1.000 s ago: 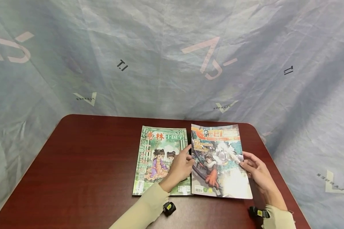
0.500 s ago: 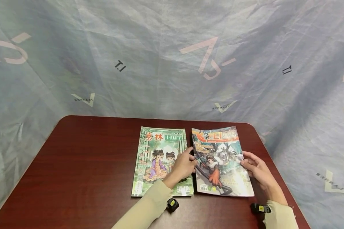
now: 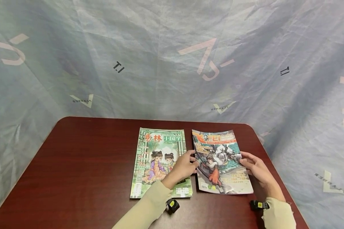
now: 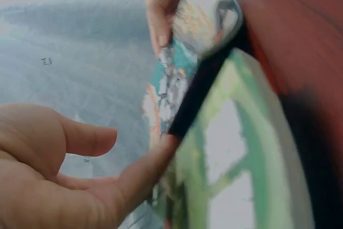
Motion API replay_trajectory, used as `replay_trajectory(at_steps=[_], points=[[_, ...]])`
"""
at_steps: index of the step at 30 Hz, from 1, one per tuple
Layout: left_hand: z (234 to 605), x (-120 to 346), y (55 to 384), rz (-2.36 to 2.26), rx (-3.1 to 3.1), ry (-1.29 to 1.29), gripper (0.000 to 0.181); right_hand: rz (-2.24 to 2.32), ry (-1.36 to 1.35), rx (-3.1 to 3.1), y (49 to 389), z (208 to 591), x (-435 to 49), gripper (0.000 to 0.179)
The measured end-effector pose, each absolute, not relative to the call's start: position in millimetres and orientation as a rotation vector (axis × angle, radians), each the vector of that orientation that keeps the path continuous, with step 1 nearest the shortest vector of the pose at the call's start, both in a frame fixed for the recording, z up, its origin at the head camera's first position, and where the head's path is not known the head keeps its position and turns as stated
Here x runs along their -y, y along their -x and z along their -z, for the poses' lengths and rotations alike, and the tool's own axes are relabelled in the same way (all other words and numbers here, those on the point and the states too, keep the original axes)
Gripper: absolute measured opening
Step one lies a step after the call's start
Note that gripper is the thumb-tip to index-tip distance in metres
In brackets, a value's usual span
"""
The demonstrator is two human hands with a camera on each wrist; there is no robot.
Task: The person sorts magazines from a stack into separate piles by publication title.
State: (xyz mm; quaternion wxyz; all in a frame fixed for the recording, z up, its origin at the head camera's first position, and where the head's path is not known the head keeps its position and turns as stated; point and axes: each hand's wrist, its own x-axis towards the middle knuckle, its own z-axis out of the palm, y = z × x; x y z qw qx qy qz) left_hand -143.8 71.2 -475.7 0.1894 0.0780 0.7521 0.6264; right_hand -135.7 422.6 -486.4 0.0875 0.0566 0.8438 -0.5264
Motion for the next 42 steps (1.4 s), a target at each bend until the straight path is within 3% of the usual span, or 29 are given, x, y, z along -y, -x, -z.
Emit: replay_trajectory(at_steps=[26, 42], points=[[463, -68, 130, -1.482, -2.292, -0.404, 0.069, 1.358, -0.164, -2.762, 119, 484, -405, 0.053], [465, -60, 124, -1.698, -2.179, -0.374, 0.062, 1.254, -0.169, -2.813, 122, 482, -398, 0.054]])
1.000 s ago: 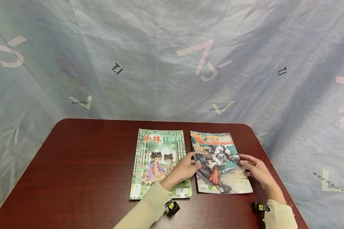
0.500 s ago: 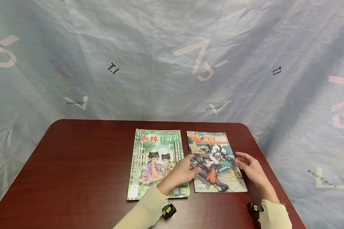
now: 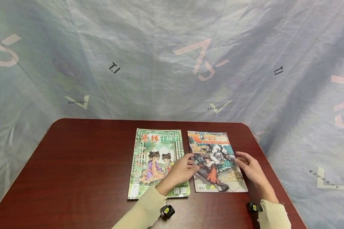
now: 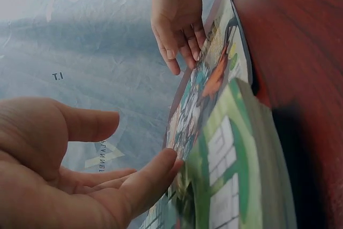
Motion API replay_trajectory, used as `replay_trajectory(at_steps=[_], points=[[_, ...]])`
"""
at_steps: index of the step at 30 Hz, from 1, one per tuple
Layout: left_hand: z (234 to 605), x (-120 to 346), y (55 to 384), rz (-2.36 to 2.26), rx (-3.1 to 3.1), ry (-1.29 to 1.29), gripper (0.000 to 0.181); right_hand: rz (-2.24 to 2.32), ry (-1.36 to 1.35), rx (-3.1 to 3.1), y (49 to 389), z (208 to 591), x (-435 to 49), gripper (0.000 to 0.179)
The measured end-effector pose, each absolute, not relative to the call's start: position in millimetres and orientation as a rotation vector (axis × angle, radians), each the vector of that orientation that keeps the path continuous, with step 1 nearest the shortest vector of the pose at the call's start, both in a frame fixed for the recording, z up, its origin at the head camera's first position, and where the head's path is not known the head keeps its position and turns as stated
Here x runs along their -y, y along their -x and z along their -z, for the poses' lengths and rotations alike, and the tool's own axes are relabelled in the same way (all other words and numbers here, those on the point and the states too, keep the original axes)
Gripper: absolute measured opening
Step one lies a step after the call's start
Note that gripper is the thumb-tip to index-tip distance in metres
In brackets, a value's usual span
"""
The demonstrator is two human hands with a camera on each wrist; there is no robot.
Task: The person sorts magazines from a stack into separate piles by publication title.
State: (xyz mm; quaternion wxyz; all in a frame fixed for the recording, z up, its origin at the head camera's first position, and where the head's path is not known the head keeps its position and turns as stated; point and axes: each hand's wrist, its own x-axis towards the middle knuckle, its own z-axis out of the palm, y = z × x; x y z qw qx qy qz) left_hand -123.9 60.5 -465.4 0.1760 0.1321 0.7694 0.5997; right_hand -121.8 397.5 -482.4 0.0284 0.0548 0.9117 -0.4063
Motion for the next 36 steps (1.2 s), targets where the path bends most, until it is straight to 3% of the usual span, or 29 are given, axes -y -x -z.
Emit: replay_trajectory(at_steps=[8, 19, 36], points=[[469, -44, 125, -1.772, -2.204, -0.411, 0.056, 1.155, -0.192, -2.887, 119, 476, -387, 0.054], [470, 3, 125, -1.791, -2.324, -0.418, 0.045, 1.241, -0.155, -3.127, 112, 466, -364, 0.041], [464, 58, 116, -1.882, -2.453, -0.219, 0.039, 1.513, 0.001, -3.094, 110, 463, -307, 0.029]])
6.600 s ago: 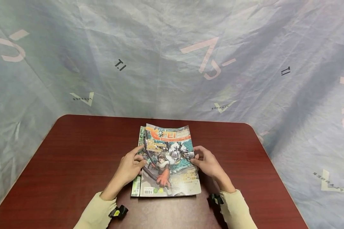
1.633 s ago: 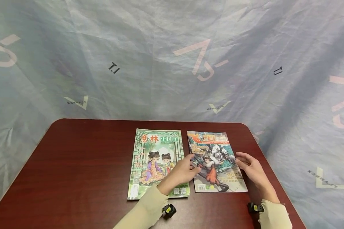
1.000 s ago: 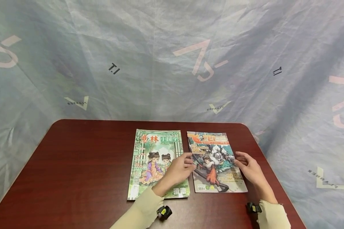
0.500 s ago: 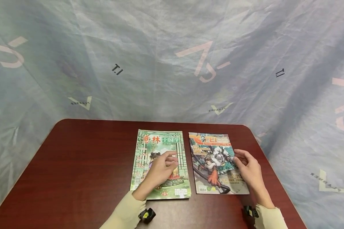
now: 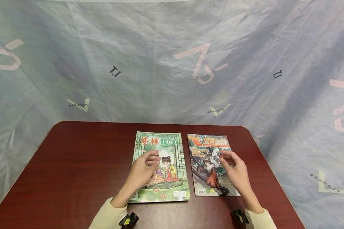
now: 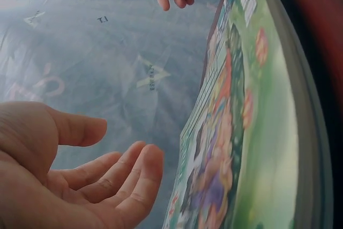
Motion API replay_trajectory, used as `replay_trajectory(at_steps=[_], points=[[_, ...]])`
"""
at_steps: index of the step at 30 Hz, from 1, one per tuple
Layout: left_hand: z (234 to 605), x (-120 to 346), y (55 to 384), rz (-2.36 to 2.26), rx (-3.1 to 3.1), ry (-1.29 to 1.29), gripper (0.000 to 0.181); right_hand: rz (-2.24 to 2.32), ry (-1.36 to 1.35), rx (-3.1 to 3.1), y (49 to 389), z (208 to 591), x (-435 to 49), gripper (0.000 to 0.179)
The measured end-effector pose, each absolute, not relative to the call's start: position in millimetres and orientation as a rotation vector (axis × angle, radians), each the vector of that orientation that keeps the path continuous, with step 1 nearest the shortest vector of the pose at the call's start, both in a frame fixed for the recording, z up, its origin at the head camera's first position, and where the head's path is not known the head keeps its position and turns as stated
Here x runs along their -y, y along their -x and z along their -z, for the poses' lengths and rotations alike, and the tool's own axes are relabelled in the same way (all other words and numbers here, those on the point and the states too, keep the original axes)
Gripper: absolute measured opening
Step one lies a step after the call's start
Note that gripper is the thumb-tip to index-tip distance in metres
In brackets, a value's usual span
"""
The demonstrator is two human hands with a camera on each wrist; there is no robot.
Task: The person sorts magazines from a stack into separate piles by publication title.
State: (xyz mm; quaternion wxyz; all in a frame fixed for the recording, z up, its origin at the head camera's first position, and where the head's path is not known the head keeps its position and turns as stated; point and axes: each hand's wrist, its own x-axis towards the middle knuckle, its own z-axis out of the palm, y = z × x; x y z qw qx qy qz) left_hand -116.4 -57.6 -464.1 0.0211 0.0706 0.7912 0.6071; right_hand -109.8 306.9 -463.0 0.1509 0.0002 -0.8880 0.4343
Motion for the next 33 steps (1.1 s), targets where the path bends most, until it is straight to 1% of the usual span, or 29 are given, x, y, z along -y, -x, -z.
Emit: replay_trajectory(at_steps=[8, 17, 22, 26, 33], points=[[457, 70, 113, -1.871, -2.553, -0.226, 0.037, -1.436, 0.000, 2.470, 104, 453, -289, 0.027], [458, 82, 118, -1.816, -2.630, -0.148, 0.038, -1.530, -0.013, 2.469, 107, 454, -269, 0.028], [464, 93, 120, -1.750, -2.696, -0.069, 0.039, -1.620, -0.045, 2.535, 108, 459, -259, 0.035], [471, 105, 123, -1.687, -2.757, 0.005, 0.038, -1.742, 0.016, 2.594, 110, 465, -252, 0.038], [483, 124, 124, -1.616, -2.826, 0.032, 0.040, -1.832, 0.043, 2.623, 116, 477, -241, 0.041]])
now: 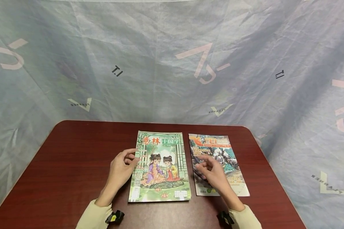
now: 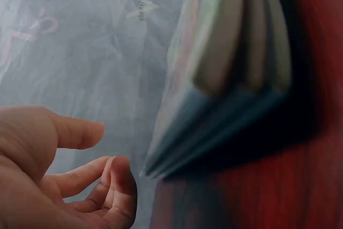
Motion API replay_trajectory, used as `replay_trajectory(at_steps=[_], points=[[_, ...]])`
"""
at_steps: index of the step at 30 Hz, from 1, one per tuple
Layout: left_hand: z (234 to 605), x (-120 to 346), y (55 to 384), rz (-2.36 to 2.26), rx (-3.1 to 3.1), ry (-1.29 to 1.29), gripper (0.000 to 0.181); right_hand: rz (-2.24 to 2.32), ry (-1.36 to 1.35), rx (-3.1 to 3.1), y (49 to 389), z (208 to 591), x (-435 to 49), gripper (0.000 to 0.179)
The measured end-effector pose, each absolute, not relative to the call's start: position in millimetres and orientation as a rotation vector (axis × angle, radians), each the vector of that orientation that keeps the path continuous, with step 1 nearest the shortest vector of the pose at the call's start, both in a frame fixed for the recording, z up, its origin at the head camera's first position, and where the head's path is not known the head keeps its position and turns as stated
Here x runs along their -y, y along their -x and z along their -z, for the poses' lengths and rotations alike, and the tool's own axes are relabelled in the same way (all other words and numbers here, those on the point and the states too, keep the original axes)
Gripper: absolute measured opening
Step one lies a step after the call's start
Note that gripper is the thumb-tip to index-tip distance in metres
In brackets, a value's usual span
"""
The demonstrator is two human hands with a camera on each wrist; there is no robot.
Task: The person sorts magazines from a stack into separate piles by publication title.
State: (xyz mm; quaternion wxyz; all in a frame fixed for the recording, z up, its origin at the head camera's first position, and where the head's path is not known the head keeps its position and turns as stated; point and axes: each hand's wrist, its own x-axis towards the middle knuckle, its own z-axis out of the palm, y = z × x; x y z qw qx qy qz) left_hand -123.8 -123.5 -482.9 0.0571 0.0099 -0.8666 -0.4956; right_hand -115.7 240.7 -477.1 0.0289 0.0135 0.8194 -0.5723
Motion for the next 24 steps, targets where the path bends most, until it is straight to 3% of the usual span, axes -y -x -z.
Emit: replay_trajectory(at_steps=[24], points=[[507, 138, 134, 1.627, 2.711, -0.053, 0.052, 1.640, 0.067, -2.365, 139, 489, -219, 0.057]])
